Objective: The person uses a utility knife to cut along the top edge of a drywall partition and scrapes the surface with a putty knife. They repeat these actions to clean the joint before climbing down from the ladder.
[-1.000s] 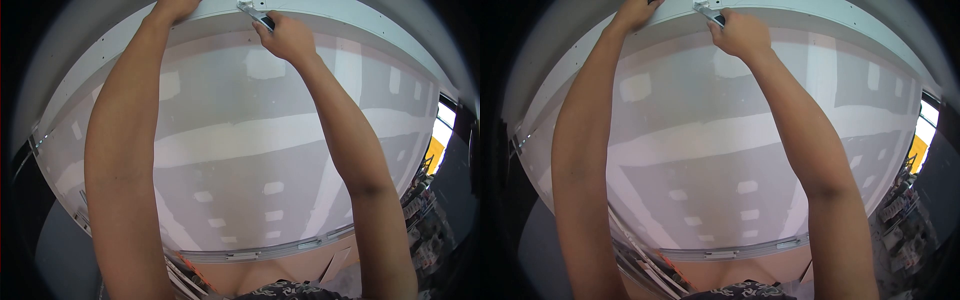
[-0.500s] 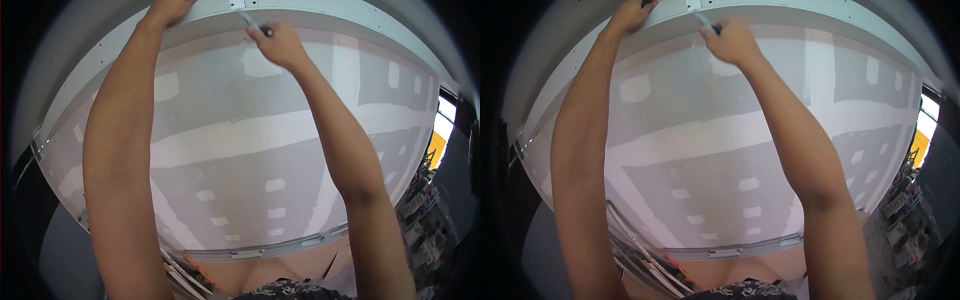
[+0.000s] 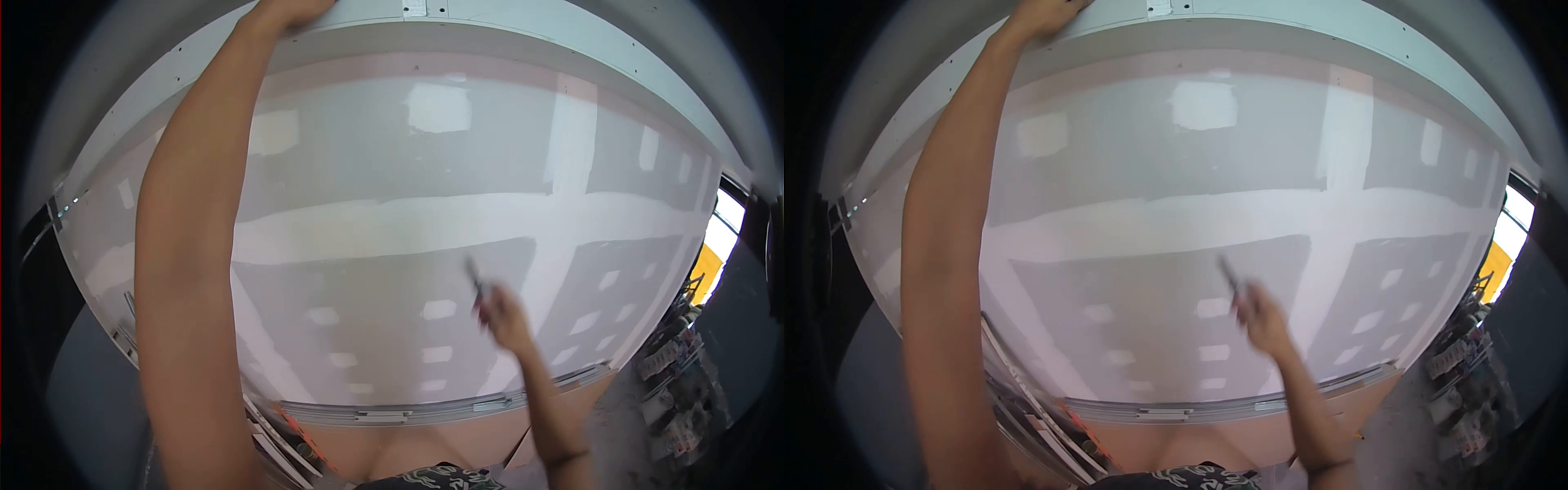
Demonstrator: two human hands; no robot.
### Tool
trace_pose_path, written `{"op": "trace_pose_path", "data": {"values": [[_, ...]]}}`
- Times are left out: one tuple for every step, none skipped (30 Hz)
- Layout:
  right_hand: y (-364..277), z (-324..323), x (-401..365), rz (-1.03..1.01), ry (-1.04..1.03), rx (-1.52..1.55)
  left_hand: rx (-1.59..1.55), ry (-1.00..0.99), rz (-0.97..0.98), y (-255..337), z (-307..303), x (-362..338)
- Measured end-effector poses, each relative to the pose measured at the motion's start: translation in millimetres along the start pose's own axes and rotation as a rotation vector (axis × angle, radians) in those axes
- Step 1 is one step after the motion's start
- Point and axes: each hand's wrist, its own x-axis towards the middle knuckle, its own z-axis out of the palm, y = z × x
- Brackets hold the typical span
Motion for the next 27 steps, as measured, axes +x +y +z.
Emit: {"op": "trace_pose_path", "data": {"values": [[-37.4, -19.1, 34.7, -0.256, 0.158, -0.043, 0.053, 0.011, 0.01, -6.4, 3.9, 5.8], [-84.5, -38.3, 67.4, -0.409, 0.264, -0.066, 0.103, 0.029, 0.02, -12.8, 4.6, 10.2], [-138.1, -56.0, 93.4, -0.475, 0.314, -0.082, 0.105, 0.038, 0.022, -17.0, 2.2, 9.6], [-168.6, -71.8, 133.2, -0.68, 0.401, -0.161, 0.091, 0.086, -0.018, -21.0, 0.7, 6.9], [-207.9, -86.4, 166.0, -0.748, 0.484, -0.331, 0.073, 0.134, -0.059, -27.1, 1.2, 5.1], [-249.2, -96.5, 189.5, -0.692, 0.473, -0.347, 0.069, 0.137, -0.056, -46.3, 7.2, 12.9], [-284.1, -98.1, 202.5, -0.742, 0.377, -0.096, 0.068, 0.213, 0.065, -77.2, 15.4, 28.2], [-320.6, -101.3, 208.0, -0.663, 0.417, -0.204, 0.067, 0.291, 0.185, -100.7, 18.0, 37.8], [-344.7, -104.5, 214.9, -0.579, 0.456, -0.31, 0.066, 0.296, 0.185, -114.4, 17.9, 39.2], [-353.8, -107.2, 229.3, -0.582, 0.457, -0.311, 0.096, 0.261, 0.132, -125.1, 17.4, 39.7], [-361.9, -108.5, 244.0, -0.667, 0.473, -0.394, 0.126, 0.226, 0.078, -129.7, 16.3, 39.5], [-365.8, -110.2, 255.5, -0.749, 0.487, -0.478, 0.126, 0.227, 0.077, -132.5, 16.8, 40.0], [-368.7, -110.5, 260.1, -0.752, 0.487, -0.48, 0.14, 0.235, 0.101, -134.7, 16.8, 39.2], [-371.3, -110.4, 264.3, -0.716, 0.453, -0.481, 0.155, 0.243, 0.125, -136.8, 16.3, 38.8], [-372.5, -110.2, 268.2, -0.68, 0.418, -0.482, 0.154, 0.245, 0.122, -137.4, 17.1, 40.0], [-373.6, -109.2, 266.5, -0.682, 0.415, -0.486, 0.131, 0.255, 0.121, -137.4, 19.4, 41.7], [-373.9, -109.4, 264.3, -0.664, 0.424, -0.511, 0.108, 0.265, 0.121, -138.6, 21.0, 42.7], [-374.3, -109.5, 262.6, -0.645, 0.433, -0.536, 0.107, 0.266, 0.116, -140.7, 21.1, 43.7], [-372.3, -109.1, 265.9, -0.644, 0.428, -0.538, 0.1, 0.245, 0.106, -141.0, 23.5, 45.1], [-370.8, -110.1, 266.5, -0.642, 0.421, -0.55, 0.093, 0.224, 0.097, -139.7, 24.9, 44.4], [-368.0, -110.4, 267.4, -0.637, 0.415, -0.56, 0.092, 0.217, 0.096, -138.7, 27.3, 43.1], [-367.5, -110.5, 266.3, -0.632, 0.411, -0.561, 0.113, 0.246, 0.087, -142.9, 30.4, 47.2], [-368.3, -110.6, 264.5, -0.62, 0.396, -0.547, 0.133, 0.276, 0.078, -146.9, 32.7, 50.9], [-368.1, -109.5, 263.5, -0.61, 0.381, -0.533, 0.132, 0.273, 0.077, -151.2, 36.0, 54.4], [-367.0, -109.4, 266.5, -0.608, 0.378, -0.534, 0.138, 0.298, 0.105, -153.7, 37.3, 55.5], [-367.4, -109.0, 270.4, -0.641, 0.39, -0.555, 0.146, 0.324, 0.133, -156.2, 38.8, 56.9], [-366.4, -108.7, 273.9, -0.675, 0.402, -0.575, 0.147, 0.322, 0.132, -158.3, 40.0, 58.8]]}}
